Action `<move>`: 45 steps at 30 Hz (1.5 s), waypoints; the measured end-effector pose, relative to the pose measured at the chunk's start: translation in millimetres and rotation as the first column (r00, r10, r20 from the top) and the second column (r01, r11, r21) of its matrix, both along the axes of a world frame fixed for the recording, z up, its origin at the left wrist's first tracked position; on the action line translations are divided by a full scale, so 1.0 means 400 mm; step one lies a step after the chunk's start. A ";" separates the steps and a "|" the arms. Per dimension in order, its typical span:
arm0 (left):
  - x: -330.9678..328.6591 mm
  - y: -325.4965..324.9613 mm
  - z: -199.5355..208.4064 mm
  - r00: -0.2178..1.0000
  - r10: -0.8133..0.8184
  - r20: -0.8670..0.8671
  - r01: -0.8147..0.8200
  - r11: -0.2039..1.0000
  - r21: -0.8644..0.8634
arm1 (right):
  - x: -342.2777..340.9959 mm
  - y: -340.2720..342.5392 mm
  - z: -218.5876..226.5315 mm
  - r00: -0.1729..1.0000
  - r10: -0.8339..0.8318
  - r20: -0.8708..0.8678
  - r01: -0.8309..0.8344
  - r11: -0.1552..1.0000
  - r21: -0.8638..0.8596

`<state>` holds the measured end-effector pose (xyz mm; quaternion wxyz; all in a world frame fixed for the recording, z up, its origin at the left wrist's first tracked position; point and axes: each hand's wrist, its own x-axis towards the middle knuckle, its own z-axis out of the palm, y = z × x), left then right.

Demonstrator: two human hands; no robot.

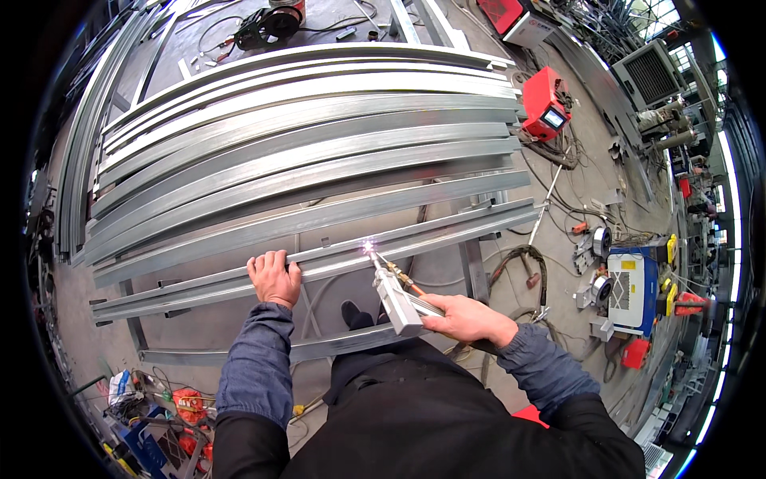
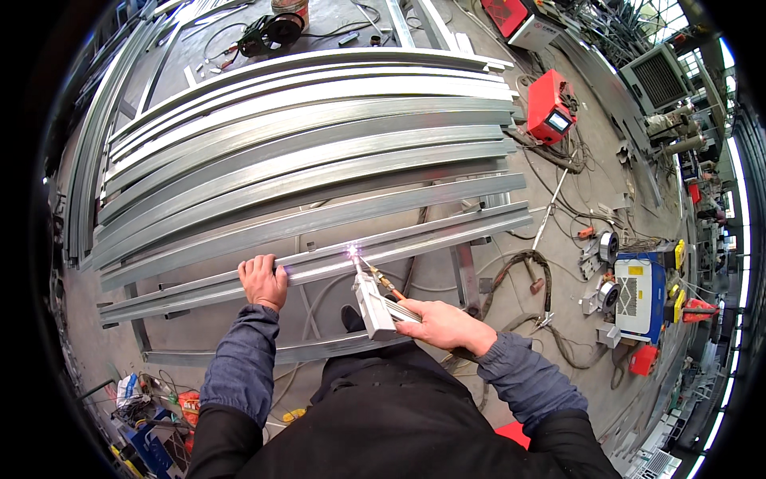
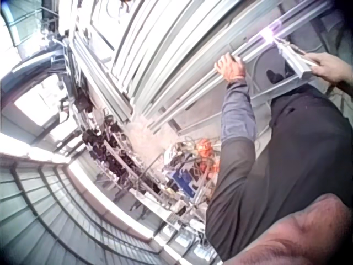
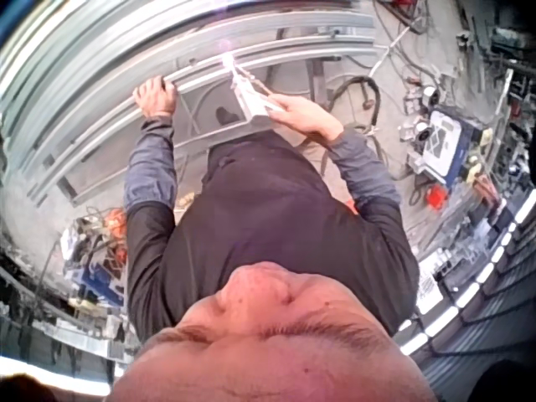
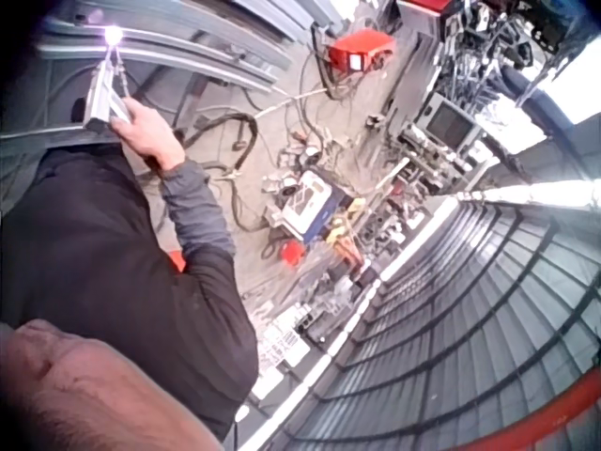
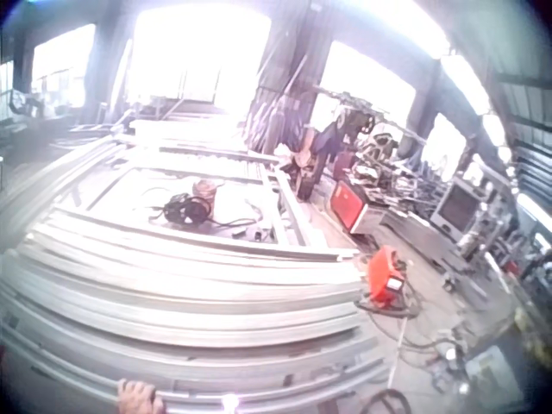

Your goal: The person welds metal bars onto a frame using a handheld welding tool, then picks up and positions additional bars before welding them in place. The task involves repeated welding and repositioning of metal components in a workshop setting.

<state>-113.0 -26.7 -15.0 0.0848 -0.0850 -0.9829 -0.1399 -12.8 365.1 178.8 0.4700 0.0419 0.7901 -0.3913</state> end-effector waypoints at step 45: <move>-0.091 0.087 -0.032 0.934 0.343 0.099 -0.341 0.939 -0.035 | -0.762 0.294 -0.307 0.492 0.380 0.783 0.009 0.898 -0.441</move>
